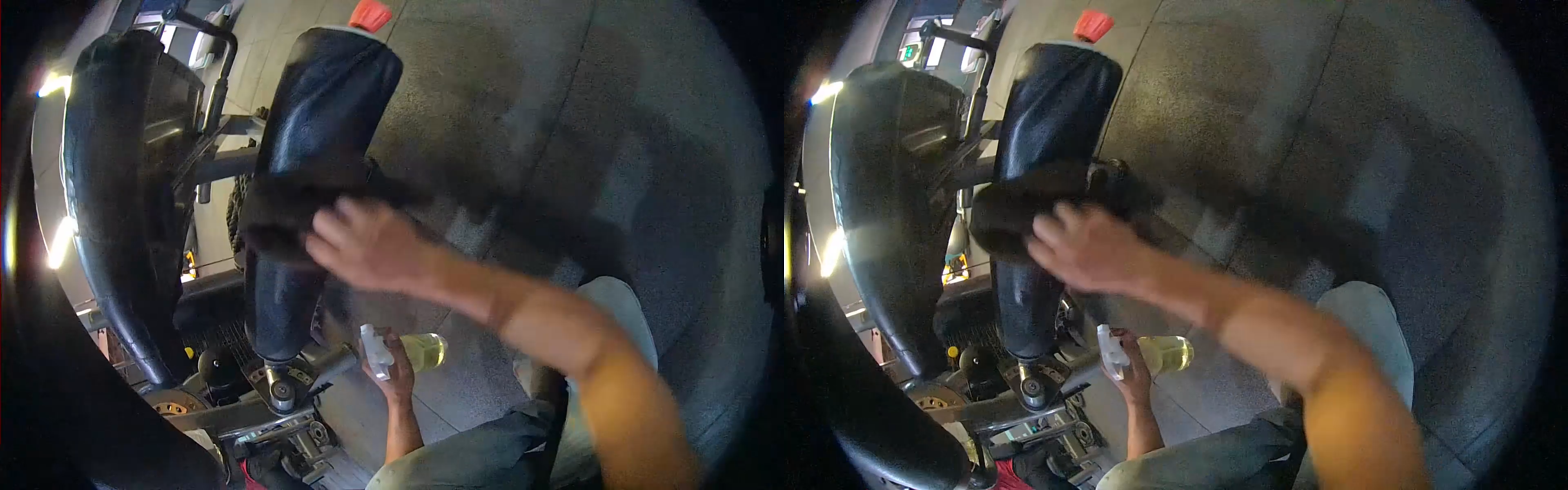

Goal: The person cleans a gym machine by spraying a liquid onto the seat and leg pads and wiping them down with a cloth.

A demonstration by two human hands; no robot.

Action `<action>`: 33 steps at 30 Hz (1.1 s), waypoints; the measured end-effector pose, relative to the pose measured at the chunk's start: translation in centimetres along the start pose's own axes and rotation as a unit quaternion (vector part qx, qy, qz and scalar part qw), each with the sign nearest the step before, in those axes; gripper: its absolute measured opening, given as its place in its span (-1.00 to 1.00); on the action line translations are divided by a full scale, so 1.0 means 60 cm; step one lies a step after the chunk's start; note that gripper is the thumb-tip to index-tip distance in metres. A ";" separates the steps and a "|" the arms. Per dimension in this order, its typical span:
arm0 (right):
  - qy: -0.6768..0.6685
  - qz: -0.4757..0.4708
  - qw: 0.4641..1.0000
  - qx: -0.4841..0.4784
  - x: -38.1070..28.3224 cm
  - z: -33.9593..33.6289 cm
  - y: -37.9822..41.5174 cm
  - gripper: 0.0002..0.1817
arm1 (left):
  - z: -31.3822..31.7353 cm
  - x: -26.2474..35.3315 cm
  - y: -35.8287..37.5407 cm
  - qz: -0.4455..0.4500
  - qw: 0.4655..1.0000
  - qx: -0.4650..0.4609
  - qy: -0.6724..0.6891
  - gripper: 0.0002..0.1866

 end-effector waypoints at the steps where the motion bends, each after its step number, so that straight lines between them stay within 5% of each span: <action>1: 0.041 -0.020 0.999 -0.015 0.027 -0.016 -0.016 -0.76 | -0.003 -0.014 0.007 -0.002 1.000 -0.005 -0.016 -0.78; 4: 0.193 0.142 0.963 0.122 0.151 -0.123 -0.073 -0.73 | -0.011 -0.030 0.025 -0.052 0.999 -0.006 0.010 -0.79; 8: 0.159 0.187 0.930 0.272 0.087 -0.065 -0.057 -0.64 | -0.032 -0.053 0.042 -0.062 0.996 0.039 0.059 -0.80; 9: 0.063 0.223 0.957 0.172 0.057 -0.016 -0.056 -0.64 | -0.039 -0.045 0.038 -0.056 0.996 0.049 0.056 -0.81; 12: -0.089 0.109 0.990 -0.008 -0.074 0.069 -0.028 -0.69 | -0.052 -0.076 0.064 -0.071 0.994 0.068 0.048 -0.80; 16: 0.110 -0.115 0.987 -0.013 -0.082 0.025 -0.044 -0.77 | -0.069 -0.076 0.085 -0.062 0.992 0.086 0.070 -0.79; 18: 0.074 0.123 0.985 0.097 0.021 -0.028 -0.115 -0.75 | -0.067 -0.100 0.096 -0.071 0.991 0.084 0.076 -0.81; 20: 0.157 0.093 0.971 0.156 0.054 -0.075 -0.169 -0.70 | -0.072 -0.117 0.107 -0.098 0.984 0.098 0.108 -0.81; 25: 0.163 0.067 0.984 0.024 -0.126 0.090 -0.128 -0.63 | -0.083 -0.129 0.109 -0.104 0.984 0.102 0.101 -0.79; 26: 0.104 0.055 0.988 -0.104 -0.170 0.150 -0.106 -0.60 | -0.087 -0.134 0.119 -0.103 0.983 0.108 0.105 -0.76; 28: -0.041 -0.044 0.998 0.000 -0.282 0.216 -0.010 -0.62 | -0.092 -0.154 0.138 -0.087 0.981 0.129 0.115 -0.72; 30: -0.136 -0.121 0.983 -0.037 -0.357 0.208 0.080 -0.59 | -0.095 -0.177 0.151 -0.070 0.981 0.146 0.109 -0.67; 32: -0.200 -0.095 0.970 -0.097 -0.343 0.230 0.166 -0.59 | -0.102 -0.197 0.166 -0.067 0.983 0.147 0.082 -0.62; 33: -0.229 0.082 0.954 -0.176 -0.287 0.240 0.201 -0.57 | -0.111 -0.154 0.162 -0.089 0.982 0.139 0.097 -0.69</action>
Point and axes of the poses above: each hand's wrist, its own y-axis away from the middle knuckle, its own z-axis out of the palm, x = y × z, the point moved 9 cm from there along -y, towards the middle knuckle, and after that the axes turned 7 degrees about -y, right-handed, at the moved point
